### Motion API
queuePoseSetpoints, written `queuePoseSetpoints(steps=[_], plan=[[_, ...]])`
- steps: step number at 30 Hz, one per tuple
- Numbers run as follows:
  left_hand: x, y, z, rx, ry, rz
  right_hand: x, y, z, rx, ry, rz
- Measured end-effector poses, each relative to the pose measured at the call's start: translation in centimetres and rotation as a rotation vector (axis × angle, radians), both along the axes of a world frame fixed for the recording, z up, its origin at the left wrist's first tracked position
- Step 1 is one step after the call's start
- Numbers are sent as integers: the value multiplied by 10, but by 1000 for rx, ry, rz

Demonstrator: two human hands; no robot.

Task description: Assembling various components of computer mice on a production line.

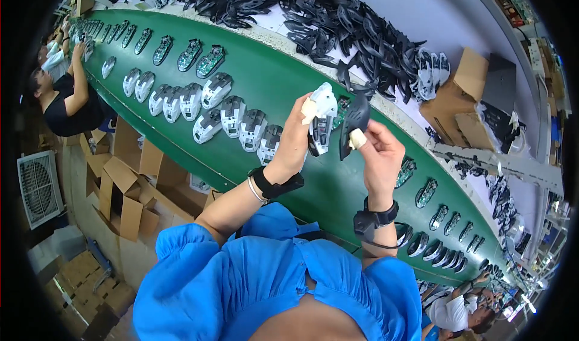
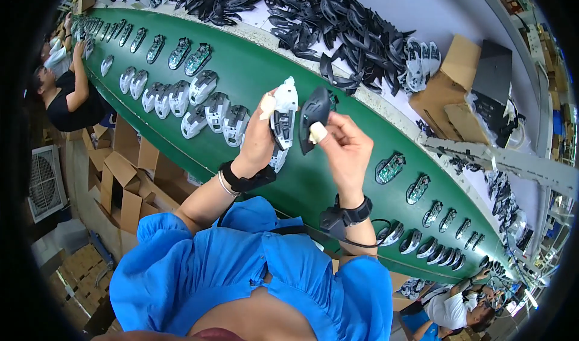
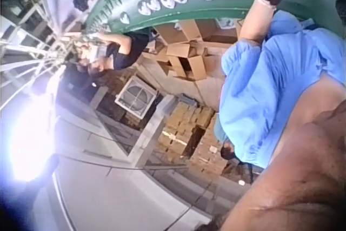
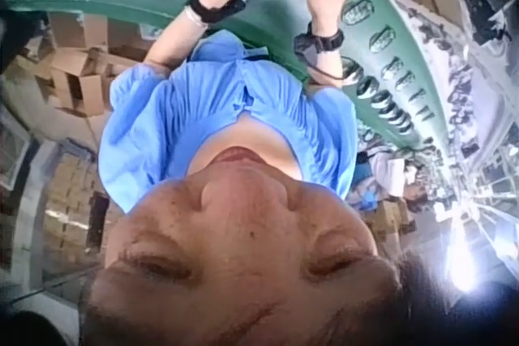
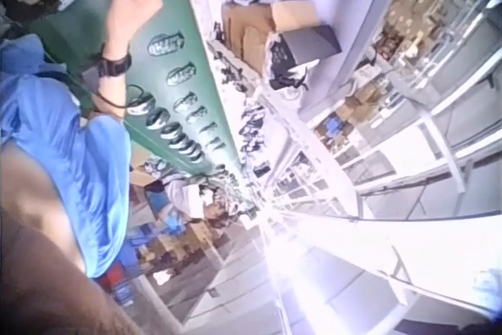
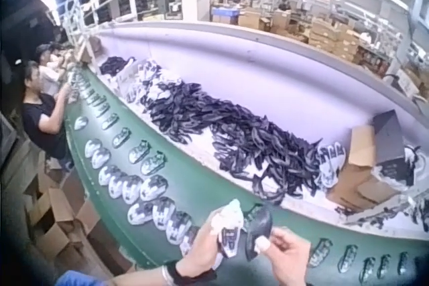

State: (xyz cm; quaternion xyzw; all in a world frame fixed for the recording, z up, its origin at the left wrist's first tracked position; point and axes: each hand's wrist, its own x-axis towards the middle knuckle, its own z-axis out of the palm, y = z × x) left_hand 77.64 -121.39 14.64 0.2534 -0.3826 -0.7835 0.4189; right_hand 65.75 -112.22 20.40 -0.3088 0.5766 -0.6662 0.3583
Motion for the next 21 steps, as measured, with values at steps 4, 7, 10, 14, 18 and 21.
queuePoseSetpoints(steps=[4,7,10,14,18,21], plan=[[-1,9,9,-106,-60,-77,17,7,6,-11,145,-87],[0,13,15,-134,-108,-70,26,8,8,53,339,-122],[4,11,20,-19,-70,-79,28,8,9,155,374,-150],[10,14,15,34,30,-87,26,8,15,228,326,-72],[15,12,22,-165,-258,-106,39,10,19,187,715,-70],[23,6,26,-278,-389,-157,36,12,24,446,515,62]])
